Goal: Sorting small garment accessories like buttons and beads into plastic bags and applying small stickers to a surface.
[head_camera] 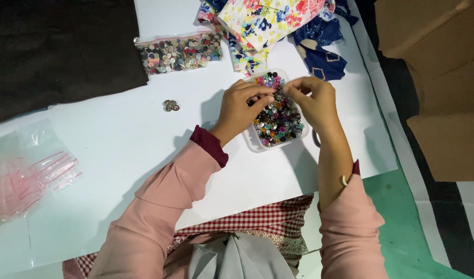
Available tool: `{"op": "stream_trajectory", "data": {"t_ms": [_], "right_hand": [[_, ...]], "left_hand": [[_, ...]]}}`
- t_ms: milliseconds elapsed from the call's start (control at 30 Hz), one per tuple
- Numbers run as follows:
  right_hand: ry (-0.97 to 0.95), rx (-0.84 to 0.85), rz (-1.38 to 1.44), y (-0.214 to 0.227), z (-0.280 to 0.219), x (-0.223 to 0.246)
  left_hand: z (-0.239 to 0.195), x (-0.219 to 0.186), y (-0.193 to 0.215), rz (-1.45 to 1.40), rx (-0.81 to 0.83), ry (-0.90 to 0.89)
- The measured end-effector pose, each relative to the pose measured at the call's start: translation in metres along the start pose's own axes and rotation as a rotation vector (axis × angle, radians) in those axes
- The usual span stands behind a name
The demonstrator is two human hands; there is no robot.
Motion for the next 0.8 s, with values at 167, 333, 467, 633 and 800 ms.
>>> {"op": "stream_trajectory", "data": {"t_ms": [167,333,467,633,800], "right_hand": [[0.213,-0.066,-0.339,-0.005,0.020,-0.002],[0.288,-0.075,-0.535,-0.015,0.020,0.008],[0.276,-0.091,-0.617,-0.017,0.021,0.011],[0.292,-0.114,-0.575,-0.016,0.012,0.026],[0.373,-0.123,-0.404,-0.021,0.004,0.044]], "left_hand": [[-0.007,-0.011,0.004,0.155,-0.048,0.007],[-0.012,-0.014,0.000,0.215,-0.046,0.012],[-0.012,-0.018,0.004,0.223,-0.077,-0.011],[-0.019,-0.022,0.010,0.204,-0.086,0.018],[-0.029,-0.027,0.028,0.198,-0.112,0.009]]}}
Point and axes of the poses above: each hand's wrist, its own z-axis towards the middle knuckle, its own y-axis out of the back of the hand, x = y × z, the point moved 9 cm from there along z, towards the middle knuckle, and after that the axes turned 14 degrees about x, right-handed, at the moved point
